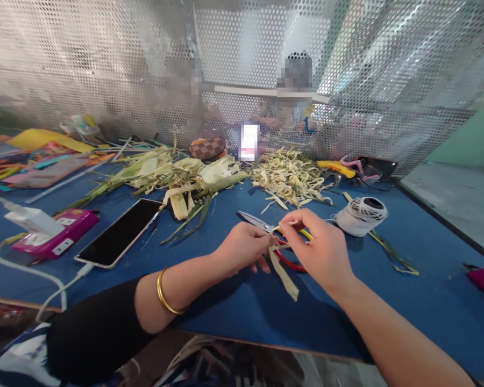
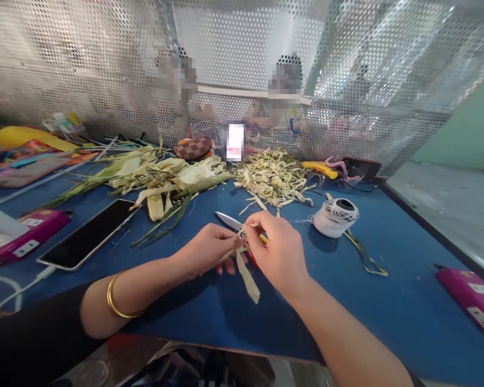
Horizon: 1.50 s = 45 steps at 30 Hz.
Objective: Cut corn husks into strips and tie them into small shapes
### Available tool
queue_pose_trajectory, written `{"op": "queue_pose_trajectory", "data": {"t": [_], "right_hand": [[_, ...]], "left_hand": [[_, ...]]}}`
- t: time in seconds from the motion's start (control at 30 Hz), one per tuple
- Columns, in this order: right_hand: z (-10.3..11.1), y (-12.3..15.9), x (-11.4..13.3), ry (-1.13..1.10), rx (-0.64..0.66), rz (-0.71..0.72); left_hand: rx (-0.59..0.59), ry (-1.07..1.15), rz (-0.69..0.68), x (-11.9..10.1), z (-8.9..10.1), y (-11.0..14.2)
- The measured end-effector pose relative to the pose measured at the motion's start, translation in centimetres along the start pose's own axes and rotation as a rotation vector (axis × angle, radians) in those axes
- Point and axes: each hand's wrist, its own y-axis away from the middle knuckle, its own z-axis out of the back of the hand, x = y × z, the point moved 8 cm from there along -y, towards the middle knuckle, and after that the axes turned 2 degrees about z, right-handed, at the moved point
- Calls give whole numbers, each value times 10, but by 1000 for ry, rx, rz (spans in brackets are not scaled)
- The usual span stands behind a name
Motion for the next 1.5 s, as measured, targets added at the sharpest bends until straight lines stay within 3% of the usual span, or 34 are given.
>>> {"op": "queue_pose_trajectory", "data": {"t": [0.17, 0.37, 0.7, 0.93, 1.03, 1.2, 1.33, 1.5], "right_hand": [[1, 8, 31, 281, -67, 338], [-12, 19, 58, 543, -38, 554], [-13, 18, 54, 622, -96, 491], [-18, 17, 51, 578, -32, 502], [-24, 20, 56, 544, 2, 587], [-49, 33, 65, 554, 200, 796], [-39, 27, 63, 488, 129, 713], [-9, 8, 24, 187, -56, 248]], "left_hand": [[-105, 340, 55, 6, 9, -3], [-106, 595, 25, 7, 10, -4], [-19, 782, 41, -6, 6, 2], [5, 752, -43, -6, 9, -1], [24, 726, -88, -5, 10, -3], [16, 670, -112, -4, 9, -2], [24, 630, -93, -5, 7, -1], [-18, 584, -90, -5, 11, -1]]}}
